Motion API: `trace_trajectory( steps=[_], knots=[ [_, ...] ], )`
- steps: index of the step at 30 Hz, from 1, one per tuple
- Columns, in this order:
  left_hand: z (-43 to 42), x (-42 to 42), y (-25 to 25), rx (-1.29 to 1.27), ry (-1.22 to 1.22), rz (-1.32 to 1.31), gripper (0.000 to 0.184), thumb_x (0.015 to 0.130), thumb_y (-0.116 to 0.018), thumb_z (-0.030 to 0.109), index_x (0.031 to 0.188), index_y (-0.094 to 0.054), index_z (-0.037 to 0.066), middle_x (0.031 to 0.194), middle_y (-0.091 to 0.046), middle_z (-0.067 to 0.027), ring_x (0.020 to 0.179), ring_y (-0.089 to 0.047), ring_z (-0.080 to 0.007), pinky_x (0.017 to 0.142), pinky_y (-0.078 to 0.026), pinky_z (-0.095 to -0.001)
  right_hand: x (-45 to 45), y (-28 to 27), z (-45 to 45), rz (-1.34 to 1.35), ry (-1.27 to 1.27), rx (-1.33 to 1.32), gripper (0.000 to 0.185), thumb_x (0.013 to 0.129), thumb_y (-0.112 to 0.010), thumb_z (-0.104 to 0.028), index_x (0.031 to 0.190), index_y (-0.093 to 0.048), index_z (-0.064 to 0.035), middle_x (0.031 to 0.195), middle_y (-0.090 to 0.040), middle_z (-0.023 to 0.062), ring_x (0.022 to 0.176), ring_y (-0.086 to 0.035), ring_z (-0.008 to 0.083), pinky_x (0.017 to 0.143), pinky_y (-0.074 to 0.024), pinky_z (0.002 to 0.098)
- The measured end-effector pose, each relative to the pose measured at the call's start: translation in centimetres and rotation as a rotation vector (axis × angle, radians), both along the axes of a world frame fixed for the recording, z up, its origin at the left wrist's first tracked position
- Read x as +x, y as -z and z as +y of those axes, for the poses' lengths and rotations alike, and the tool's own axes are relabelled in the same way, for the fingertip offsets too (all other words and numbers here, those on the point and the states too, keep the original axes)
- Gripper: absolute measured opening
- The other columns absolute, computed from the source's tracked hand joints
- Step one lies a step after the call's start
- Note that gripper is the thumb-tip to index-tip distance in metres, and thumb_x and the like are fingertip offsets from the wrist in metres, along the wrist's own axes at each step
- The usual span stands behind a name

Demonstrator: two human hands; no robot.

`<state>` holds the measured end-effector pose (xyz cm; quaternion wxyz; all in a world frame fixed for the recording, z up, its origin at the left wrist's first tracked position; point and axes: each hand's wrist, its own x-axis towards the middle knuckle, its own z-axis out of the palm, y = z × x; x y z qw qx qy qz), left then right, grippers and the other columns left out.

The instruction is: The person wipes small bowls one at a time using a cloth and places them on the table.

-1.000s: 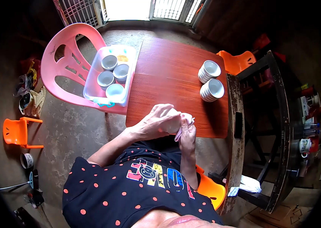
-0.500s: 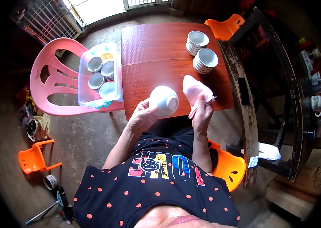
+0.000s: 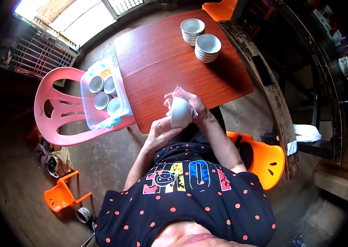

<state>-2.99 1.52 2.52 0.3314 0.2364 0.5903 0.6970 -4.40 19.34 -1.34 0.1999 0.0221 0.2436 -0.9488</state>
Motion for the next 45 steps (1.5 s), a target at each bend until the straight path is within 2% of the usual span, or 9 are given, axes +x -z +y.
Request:
trace_trajectory(
  steps=[6,10,16,19,24,26,32,37,45],
  knots=[
    [1.5,0.7,0.7,-0.23,-0.092,0.344,0.024,0.08,-0.064,-0.006,0.104,-0.062,-0.003,0.1,-0.062,-0.0041,0.092,-0.055,-0.0089,0.083,-0.045,-0.0246,1.0,2.8,-1.2,-0.118,0.106,-0.233,0.044,0.097,-0.038,-0.035,0.116,-0.052,0.0022,0.101,-0.063,0.0174,0.082,-0.065,0.0223,0.071,-0.056,0.0344],
    [-0.5,-2.2,0.6,0.243,0.046,-0.767,0.037,0.082,-0.067,0.015,0.111,-0.057,-0.006,0.105,-0.063,-0.0116,0.098,-0.061,-0.0225,0.091,-0.047,-0.0363,0.9,-0.1,0.4,0.073,0.04,0.331,0.043,0.097,-0.039,-0.033,0.115,-0.053,0.0036,0.103,-0.062,0.0161,0.09,-0.063,0.0219,0.078,-0.0542,0.0338],
    [2.1,-0.9,1.6,0.226,-0.137,-0.354,0.04,0.084,-0.063,0.011,0.118,-0.053,-0.007,0.109,-0.06,-0.0132,0.102,-0.057,-0.0179,0.092,-0.045,-0.032,2.0,-0.6,-2.0,-0.457,0.494,-0.08,0.04,0.092,-0.038,-0.038,0.103,-0.057,-0.005,0.096,-0.062,0.0121,0.084,-0.062,0.0234,0.07,-0.0546,0.0359],
    [3.2,0.3,2.6,-0.105,-0.107,0.376,0.024,0.085,-0.064,0.005,0.107,-0.061,-0.004,0.107,-0.062,-0.0083,0.098,-0.056,-0.0122,0.088,-0.045,-0.0273,1.6,5.8,-1.5,-0.05,0.289,-0.369,0.041,0.09,-0.042,-0.026,0.12,-0.052,0.0004,0.114,-0.057,0.0181,0.085,-0.064,0.0239,0.071,-0.056,0.0383],
    [1.1,-1.4,0.3,0.293,-0.011,-0.8,0.041,0.081,-0.069,0.019,0.113,-0.056,-0.004,0.11,-0.06,-0.0115,0.099,-0.06,-0.0215,0.09,-0.047,-0.0356,1.2,-1.1,0.2,-0.089,0.093,0.082,0.043,0.098,-0.032,-0.031,0.11,-0.055,0.0034,0.1,-0.063,0.0162,0.09,-0.064,0.023,0.083,-0.0523,0.0356],
    [0.0,-2.7,1.9,0.309,0.042,-0.889,0.047,0.082,-0.068,0.018,0.119,-0.051,-0.004,0.115,-0.058,-0.0123,0.105,-0.057,-0.0215,0.095,-0.043,-0.0372,1.1,-1.3,0.4,0.075,0.089,0.26,0.045,0.098,-0.03,-0.031,0.109,-0.056,0.0036,0.102,-0.063,0.0166,0.091,-0.063,0.0233,0.083,-0.0523,0.0345],
    [2.1,-1.6,2.5,0.57,-0.337,-0.899,0.055,0.082,-0.067,0.017,0.129,-0.043,0.001,0.124,-0.054,-0.0099,0.119,-0.046,-0.0245,0.105,-0.032,-0.041,2.5,-1.3,-3.3,-0.024,0.83,0.364,0.049,0.1,-0.026,-0.037,0.123,-0.049,-0.0012,0.113,-0.058,0.0098,0.086,-0.061,0.016,0.081,-0.0497,0.0302],
    [1.9,-1.9,1.4,0.613,-0.292,-0.73,0.05,0.087,-0.061,0.021,0.13,-0.043,0.003,0.126,-0.053,-0.0107,0.119,-0.047,-0.0248,0.104,-0.033,-0.0446,5.4,-0.9,-5.0,0.641,0.964,1.386,0.05,0.096,-0.04,-0.006,0.141,-0.02,-0.0018,0.144,-0.028,0.0235,0.135,-0.028,0.0361,0.11,-0.0233,0.0426],
    [0.8,-0.9,4.9,0.509,-0.154,-0.586,0.044,0.085,-0.064,0.021,0.121,-0.049,-0.001,0.115,-0.055,-0.0083,0.11,-0.052,-0.0195,0.098,-0.041,-0.0354,3.3,-3.9,-1.4,1.116,0.582,1.757,0.03,0.089,-0.051,-0.02,0.111,-0.061,-0.0015,0.117,-0.06,0.0159,0.111,-0.056,0.0273,0.097,-0.0403,0.0407]
  ],
)
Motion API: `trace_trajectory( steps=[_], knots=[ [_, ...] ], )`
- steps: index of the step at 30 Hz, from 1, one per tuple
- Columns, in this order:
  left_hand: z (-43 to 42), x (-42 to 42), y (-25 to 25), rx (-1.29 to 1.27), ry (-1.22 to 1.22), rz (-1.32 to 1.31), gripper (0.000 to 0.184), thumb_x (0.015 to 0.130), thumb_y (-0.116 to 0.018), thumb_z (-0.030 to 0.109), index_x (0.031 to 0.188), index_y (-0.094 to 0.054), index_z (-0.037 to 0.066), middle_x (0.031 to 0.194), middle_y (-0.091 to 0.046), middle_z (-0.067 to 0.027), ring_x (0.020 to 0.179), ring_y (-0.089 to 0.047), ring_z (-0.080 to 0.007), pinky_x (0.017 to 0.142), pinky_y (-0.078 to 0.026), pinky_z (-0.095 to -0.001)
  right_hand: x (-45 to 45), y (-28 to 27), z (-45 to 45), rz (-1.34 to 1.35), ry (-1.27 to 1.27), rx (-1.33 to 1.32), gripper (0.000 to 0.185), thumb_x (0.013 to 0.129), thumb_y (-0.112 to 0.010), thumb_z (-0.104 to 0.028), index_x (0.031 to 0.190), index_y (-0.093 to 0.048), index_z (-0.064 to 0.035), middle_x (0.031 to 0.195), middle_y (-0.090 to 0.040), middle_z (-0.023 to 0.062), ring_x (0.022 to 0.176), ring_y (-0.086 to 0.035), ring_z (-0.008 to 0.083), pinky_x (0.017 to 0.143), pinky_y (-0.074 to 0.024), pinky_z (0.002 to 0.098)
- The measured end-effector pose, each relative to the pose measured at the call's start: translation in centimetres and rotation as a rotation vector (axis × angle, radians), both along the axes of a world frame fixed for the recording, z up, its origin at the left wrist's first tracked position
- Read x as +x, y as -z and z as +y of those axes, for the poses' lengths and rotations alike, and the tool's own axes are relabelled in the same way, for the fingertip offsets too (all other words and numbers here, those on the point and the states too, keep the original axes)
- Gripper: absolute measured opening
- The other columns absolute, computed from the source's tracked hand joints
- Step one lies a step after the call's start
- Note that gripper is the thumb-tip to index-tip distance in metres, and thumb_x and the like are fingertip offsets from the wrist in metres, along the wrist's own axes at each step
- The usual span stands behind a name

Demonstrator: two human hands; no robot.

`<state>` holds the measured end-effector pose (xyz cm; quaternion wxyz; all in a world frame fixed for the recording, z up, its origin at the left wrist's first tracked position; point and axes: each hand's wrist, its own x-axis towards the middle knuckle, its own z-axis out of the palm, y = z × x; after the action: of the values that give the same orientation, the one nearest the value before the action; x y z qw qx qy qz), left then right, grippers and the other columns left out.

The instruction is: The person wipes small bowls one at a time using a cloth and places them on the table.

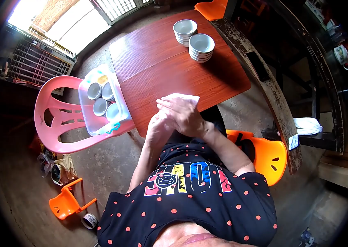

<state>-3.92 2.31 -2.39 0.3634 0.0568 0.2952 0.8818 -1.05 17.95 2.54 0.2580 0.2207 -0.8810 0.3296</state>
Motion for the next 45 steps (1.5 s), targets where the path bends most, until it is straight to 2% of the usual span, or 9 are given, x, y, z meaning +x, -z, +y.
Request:
trace_trajectory(
  steps=[6,10,13,19,25,28,30,32,45],
  knots=[
    [0.2,1.6,-2.9,-0.183,0.161,0.133,0.041,0.086,-0.062,0.015,0.12,-0.049,-0.004,0.115,-0.058,-0.0112,0.107,-0.056,-0.021,0.095,-0.043,-0.0369,-3.6,2.7,2.6,-0.28,-0.334,-0.138,0.021,0.092,-0.045,-0.014,0.098,-0.062,-0.0022,0.102,-0.063,0.0145,0.095,-0.061,0.0265,0.079,-0.0508,0.0368],
    [0.4,1.3,-2.8,-0.279,0.06,0.309,0.032,0.086,-0.061,0.008,0.115,-0.054,-0.005,0.107,-0.06,-0.0092,0.098,-0.057,-0.0161,0.09,-0.044,-0.0318,-2.2,5.4,1.1,-0.351,-0.253,-0.973,0.033,0.087,-0.052,-0.022,0.116,-0.05,-0.0061,0.104,-0.06,0.01,0.095,-0.061,0.0239,0.082,-0.0524,0.0362],
    [1.5,1.6,-3.2,-0.596,0.027,0.489,0.02,0.087,-0.061,0.006,0.105,-0.061,-0.002,0.092,-0.063,-0.0015,0.085,-0.056,-0.0073,0.079,-0.046,-0.0231,-0.9,5.6,-1.1,-0.913,-0.188,-2.319,0.036,0.096,-0.029,-0.037,0.11,-0.048,-0.01,0.096,-0.055,0.0052,0.09,-0.058,0.0179,0.076,-0.054,0.0371],
    [-0.5,-1.1,-5.1,-0.165,0.223,-0.057,0.036,0.081,-0.066,0.011,0.112,-0.057,-0.006,0.106,-0.062,-0.0123,0.097,-0.06,-0.021,0.092,-0.046,-0.0364,-1.4,4.4,2.3,-0.6,-0.342,-1.172,0.055,0.092,-0.031,-0.045,0.126,-0.046,-0.004,0.119,-0.056,0.0138,0.106,-0.056,0.023,0.092,-0.0469,0.0318],
    [1.5,0.3,-3.3,-0.395,0.041,0.37,0.028,0.083,-0.062,0.001,0.11,-0.06,-0.004,0.1,-0.065,-0.0065,0.097,-0.06,-0.0164,0.089,-0.047,-0.0306,-1.4,5.9,-1.3,-0.621,-0.116,-2.213,0.038,0.093,-0.038,-0.038,0.111,-0.051,-0.0068,0.104,-0.059,0.0073,0.094,-0.059,0.0191,0.079,-0.0527,0.0344],
    [1.1,1.3,-1.9,-0.696,0.035,0.882,0.024,0.085,-0.062,0.003,0.109,-0.059,-0.001,0.094,-0.065,-0.0027,0.09,-0.06,-0.0127,0.079,-0.049,-0.0284,-1.4,8.0,0.0,-0.634,-0.415,-1.799,0.04,0.09,-0.041,-0.037,0.109,-0.055,-0.0051,0.099,-0.062,0.0082,0.092,-0.062,0.0207,0.079,-0.0519,0.0342],
    [0.7,0.8,-4.4,-0.497,0.138,0.352,0.034,0.08,-0.069,0.009,0.109,-0.059,-0.004,0.097,-0.064,-0.0069,0.091,-0.062,-0.0167,0.082,-0.049,-0.0306,-1.2,6.7,0.4,-0.469,0.01,-1.06,0.043,0.088,-0.042,-0.035,0.108,-0.059,-0.0007,0.099,-0.065,0.012,0.091,-0.064,0.0237,0.085,-0.0505,0.0345],
    [-0.6,-0.7,-5.3,-0.218,0.215,-0.142,0.049,0.075,-0.074,0.017,0.114,-0.056,-0.006,0.106,-0.062,-0.0131,0.095,-0.062,-0.0212,0.087,-0.048,-0.0349,-1.2,4.7,1.2,-0.45,-0.136,-1.086,0.044,0.089,-0.039,-0.03,0.11,-0.058,0.0029,0.1,-0.066,0.0141,0.094,-0.063,0.0246,0.087,-0.0485,0.0356],
    [-2.0,-2.4,-0.7,-0.065,-0.338,-0.321,0.045,0.087,-0.059,0.011,0.128,-0.044,-0.001,0.123,-0.056,-0.0115,0.115,-0.053,-0.0225,0.102,-0.041,-0.042,2.5,0.4,-0.9,-0.369,0.215,-0.83,0.034,0.099,-0.042,-0.023,0.114,-0.056,0.0048,0.074,-0.062,0.0144,0.062,-0.06,0.0167,0.055,-0.0455,0.0286]
  ],
)
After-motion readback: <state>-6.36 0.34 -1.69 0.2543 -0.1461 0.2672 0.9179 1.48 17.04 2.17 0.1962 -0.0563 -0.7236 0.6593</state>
